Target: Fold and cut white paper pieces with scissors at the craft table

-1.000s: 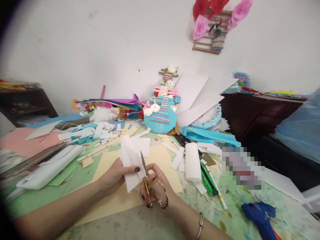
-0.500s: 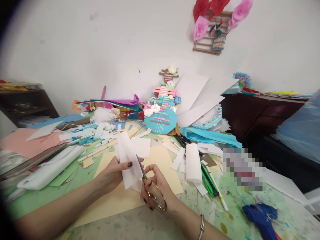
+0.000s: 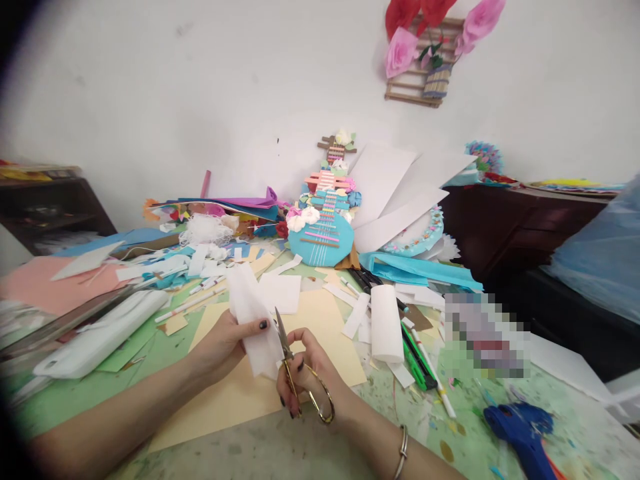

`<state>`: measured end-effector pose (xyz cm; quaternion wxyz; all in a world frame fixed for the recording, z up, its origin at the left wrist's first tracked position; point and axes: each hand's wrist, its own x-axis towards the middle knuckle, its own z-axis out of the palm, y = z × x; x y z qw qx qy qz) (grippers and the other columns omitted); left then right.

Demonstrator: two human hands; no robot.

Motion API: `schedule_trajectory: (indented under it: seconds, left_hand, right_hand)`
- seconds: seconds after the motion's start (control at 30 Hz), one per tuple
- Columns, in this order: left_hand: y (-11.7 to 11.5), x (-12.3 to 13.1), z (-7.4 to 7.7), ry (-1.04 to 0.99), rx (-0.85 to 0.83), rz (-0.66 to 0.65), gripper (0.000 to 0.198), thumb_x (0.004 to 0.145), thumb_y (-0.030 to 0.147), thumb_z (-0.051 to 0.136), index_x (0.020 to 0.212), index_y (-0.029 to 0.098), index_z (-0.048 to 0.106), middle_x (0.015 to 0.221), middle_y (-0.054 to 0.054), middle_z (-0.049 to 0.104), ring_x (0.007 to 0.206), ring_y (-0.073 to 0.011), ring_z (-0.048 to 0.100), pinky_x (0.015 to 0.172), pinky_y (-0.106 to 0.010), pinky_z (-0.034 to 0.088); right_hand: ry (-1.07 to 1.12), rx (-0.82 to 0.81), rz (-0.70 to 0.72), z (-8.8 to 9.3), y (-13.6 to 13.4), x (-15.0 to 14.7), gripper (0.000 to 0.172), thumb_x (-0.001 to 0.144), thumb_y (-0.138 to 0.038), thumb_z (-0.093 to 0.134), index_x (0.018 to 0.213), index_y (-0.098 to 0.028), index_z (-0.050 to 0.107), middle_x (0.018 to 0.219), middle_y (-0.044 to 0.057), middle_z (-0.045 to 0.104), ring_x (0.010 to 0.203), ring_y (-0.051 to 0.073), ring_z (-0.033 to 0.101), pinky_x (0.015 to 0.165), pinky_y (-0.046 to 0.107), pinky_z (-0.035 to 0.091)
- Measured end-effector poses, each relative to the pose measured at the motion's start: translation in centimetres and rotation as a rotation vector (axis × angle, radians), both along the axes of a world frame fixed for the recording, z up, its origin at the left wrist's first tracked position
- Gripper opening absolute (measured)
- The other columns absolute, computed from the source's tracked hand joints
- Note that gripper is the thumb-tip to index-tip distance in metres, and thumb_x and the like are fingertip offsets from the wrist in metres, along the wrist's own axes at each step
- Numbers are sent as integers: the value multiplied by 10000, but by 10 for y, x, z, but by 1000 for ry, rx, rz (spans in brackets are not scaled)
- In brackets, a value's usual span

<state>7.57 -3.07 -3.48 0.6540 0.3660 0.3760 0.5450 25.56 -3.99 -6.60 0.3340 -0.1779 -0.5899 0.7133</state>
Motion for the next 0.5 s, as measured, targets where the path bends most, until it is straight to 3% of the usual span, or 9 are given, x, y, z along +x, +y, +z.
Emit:
schedule_trajectory:
  seconds: [0.37, 0.5]
  left_hand:
    - [-5, 10, 0, 38, -1, -136, 253, 594, 227, 762, 780, 99, 650, 731, -101, 698, 647, -213, 635, 623, -311, 493]
    - [-7, 11, -1, 21, -2, -183, 241, 605, 225, 753, 776, 94, 647, 734, -107, 699, 649, -228, 640, 630, -331, 498]
  right_hand:
    - [18, -13, -74, -2, -2, -2, 592, 712, -709, 474, 1021, -220, 350, 535, -57, 532, 381, 79, 450, 413, 193, 378]
    - [7, -44, -102, 0, -3, -2, 607, 693, -722, 483, 1011, -230, 327, 506, -65, 532, 343, 77, 424, 358, 172, 343]
